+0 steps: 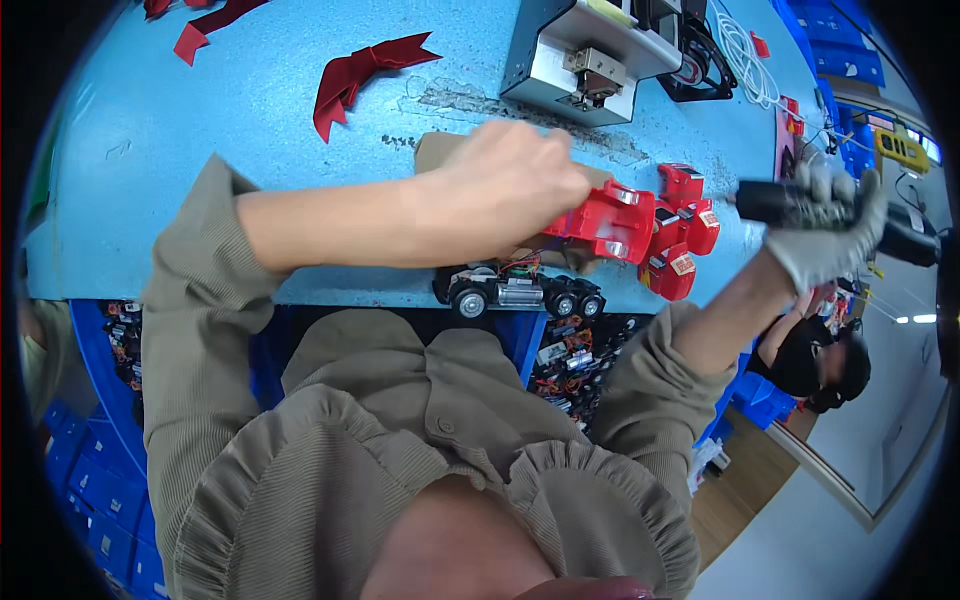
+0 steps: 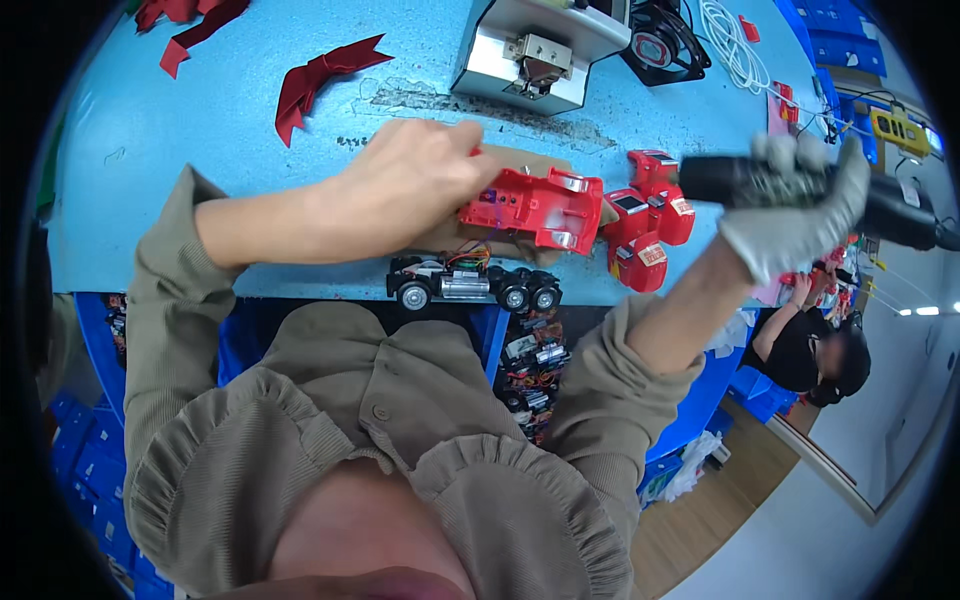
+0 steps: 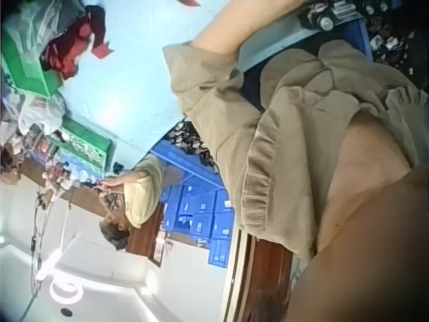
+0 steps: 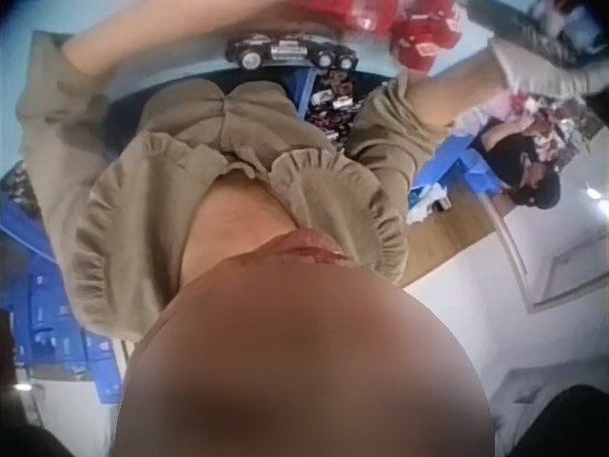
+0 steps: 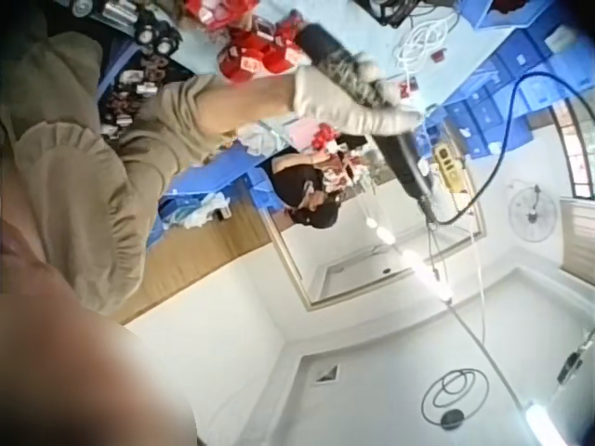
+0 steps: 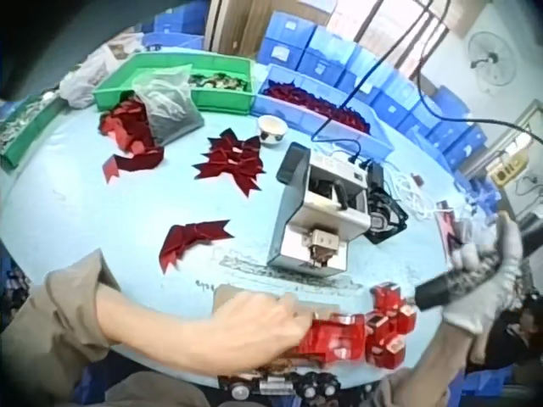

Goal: Assembling plastic toy trucks at a factory workbench using a pneumatic screwdriver.

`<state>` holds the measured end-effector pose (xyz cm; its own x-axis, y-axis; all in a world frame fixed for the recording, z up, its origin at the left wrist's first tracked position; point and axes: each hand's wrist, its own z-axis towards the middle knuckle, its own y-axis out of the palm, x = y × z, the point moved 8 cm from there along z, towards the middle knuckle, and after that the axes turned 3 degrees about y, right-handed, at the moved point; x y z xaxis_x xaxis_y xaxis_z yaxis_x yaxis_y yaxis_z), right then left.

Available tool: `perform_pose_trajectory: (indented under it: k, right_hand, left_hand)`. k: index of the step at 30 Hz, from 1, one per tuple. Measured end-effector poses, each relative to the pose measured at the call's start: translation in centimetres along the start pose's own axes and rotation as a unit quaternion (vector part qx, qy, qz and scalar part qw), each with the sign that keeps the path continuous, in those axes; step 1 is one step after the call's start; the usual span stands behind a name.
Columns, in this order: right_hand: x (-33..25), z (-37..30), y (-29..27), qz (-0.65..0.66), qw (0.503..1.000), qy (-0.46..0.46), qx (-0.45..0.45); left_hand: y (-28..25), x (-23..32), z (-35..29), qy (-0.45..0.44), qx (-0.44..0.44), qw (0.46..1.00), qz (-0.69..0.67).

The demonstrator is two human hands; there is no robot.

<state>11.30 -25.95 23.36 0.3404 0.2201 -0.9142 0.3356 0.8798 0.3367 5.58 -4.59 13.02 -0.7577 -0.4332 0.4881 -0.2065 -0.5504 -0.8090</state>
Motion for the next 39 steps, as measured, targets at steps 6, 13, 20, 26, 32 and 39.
perform_pose_trajectory:
  k: [6, 13, 20, 26, 32, 39]
  right_hand:
    - [6.5, 1.9, 5.5, -0.033, 0.988, -0.120, -0.088]
    - [12.6, 3.1, 8.4, -0.054, 0.955, 0.002, -0.293]
    - [10.9, -2.3, 3.8, -0.106, 0.976, -0.028, -0.187]
    - [-1.1, -5.7, -2.9, 0.014, 0.989, -0.140, 0.042]
    - [-0.4, -10.3, -2.0, 0.097, 0.982, -0.094, -0.132]
    - [6.0, -12.3, -0.4, 0.022, 0.977, -0.024, -0.211]
  left_hand:
    - [0.3, -3.5, -2.2, -0.101, -0.079, 0.970, -0.206]
    - [1.5, -3.4, -3.2, -0.124, -0.117, 0.956, -0.237]
    - [1.7, -2.6, -0.6, -0.034, 0.057, 0.988, -0.139]
    - [4.5, -2.0, 0.8, -0.013, 0.048, 0.988, -0.146]
    - [8.3, -1.3, 3.7, -0.046, -0.153, 0.987, -0.013]
    - [8.7, -2.0, 3.7, -0.036, -0.209, 0.977, -0.016]
